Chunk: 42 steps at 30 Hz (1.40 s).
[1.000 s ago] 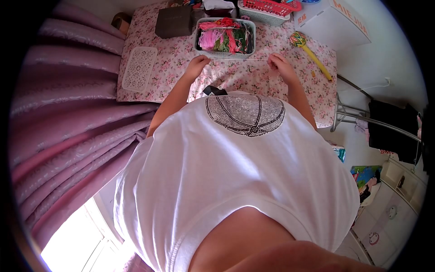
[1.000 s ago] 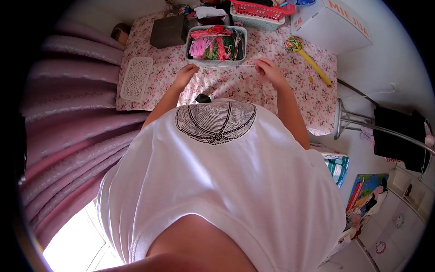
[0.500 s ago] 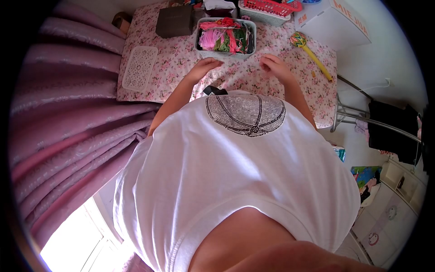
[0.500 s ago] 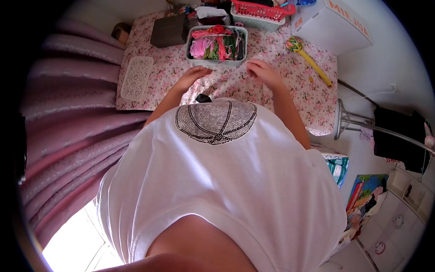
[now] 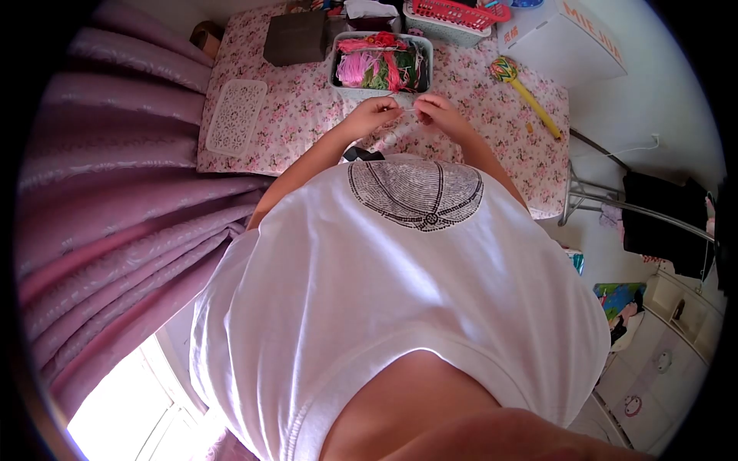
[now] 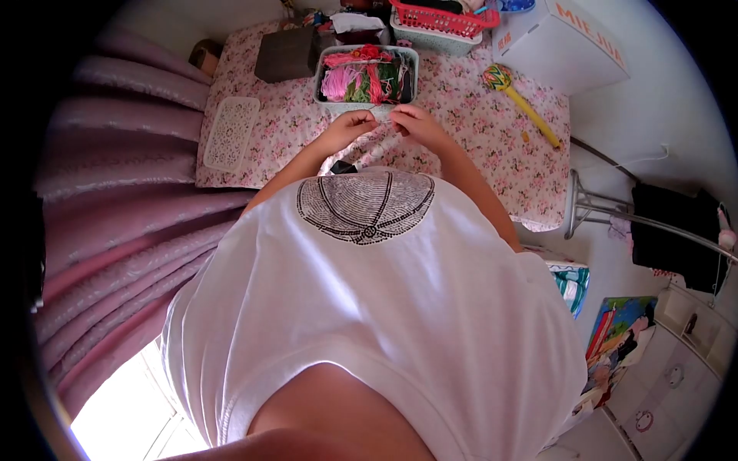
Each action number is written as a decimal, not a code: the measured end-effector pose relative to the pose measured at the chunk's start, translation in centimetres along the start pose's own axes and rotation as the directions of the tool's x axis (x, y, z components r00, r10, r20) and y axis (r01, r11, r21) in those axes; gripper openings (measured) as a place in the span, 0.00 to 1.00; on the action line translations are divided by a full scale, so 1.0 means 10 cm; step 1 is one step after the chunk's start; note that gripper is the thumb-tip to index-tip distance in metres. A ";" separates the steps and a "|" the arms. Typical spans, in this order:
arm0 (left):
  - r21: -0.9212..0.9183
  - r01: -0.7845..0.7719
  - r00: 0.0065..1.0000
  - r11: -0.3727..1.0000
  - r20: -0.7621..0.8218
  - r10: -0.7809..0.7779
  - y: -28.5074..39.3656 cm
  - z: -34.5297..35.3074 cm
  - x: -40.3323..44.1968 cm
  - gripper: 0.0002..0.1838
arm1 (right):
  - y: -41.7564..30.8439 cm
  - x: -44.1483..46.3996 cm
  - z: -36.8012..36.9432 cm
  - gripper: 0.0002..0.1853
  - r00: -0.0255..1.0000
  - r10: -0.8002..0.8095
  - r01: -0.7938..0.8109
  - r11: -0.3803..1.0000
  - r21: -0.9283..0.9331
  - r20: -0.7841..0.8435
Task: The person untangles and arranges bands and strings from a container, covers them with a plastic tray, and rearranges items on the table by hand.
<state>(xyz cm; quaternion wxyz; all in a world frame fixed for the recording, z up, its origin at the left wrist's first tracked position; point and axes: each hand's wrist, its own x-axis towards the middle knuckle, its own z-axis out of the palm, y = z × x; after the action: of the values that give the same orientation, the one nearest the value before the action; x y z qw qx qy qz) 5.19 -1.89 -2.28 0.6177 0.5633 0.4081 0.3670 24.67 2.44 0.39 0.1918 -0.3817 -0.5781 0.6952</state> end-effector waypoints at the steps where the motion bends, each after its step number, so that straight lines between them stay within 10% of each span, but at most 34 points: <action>1: 0.039 -0.001 0.999 0.999 -0.046 0.003 -0.01 -0.03 -0.02 0.08 | 0.01 -0.01 -0.03 0.10 0.999 0.015 -0.015 1.000 -0.008 -0.029; 14: 0.099 0.398 0.768 0.912 -0.579 -0.273 -1.06 -0.84 -0.55 0.10 | 0.10 -0.33 -0.71 0.09 0.949 -0.136 0.174 0.978 0.112 -0.286; 21: 0.047 0.079 0.975 0.996 -0.210 -0.068 -0.47 -0.45 -0.29 0.09 | -0.15 -0.30 -0.44 0.09 0.972 -0.090 0.107 0.992 0.067 -0.218; 28: -0.017 -0.225 0.954 0.974 0.199 0.224 0.44 0.14 0.05 0.05 | -0.15 -0.04 -0.03 0.11 0.992 -0.108 0.103 0.993 0.063 0.072; 42: -0.198 0.074 0.980 0.977 -0.166 -0.108 0.17 -0.20 -0.06 0.05 | 0.15 -0.07 -0.34 0.06 0.967 -0.051 0.080 0.991 0.107 -0.250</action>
<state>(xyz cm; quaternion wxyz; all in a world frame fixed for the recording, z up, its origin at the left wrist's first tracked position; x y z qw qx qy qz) 3.09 -1.47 -0.60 0.6468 0.4474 0.4493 0.4238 27.92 3.76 -0.90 0.3069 -0.4343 -0.5206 0.6679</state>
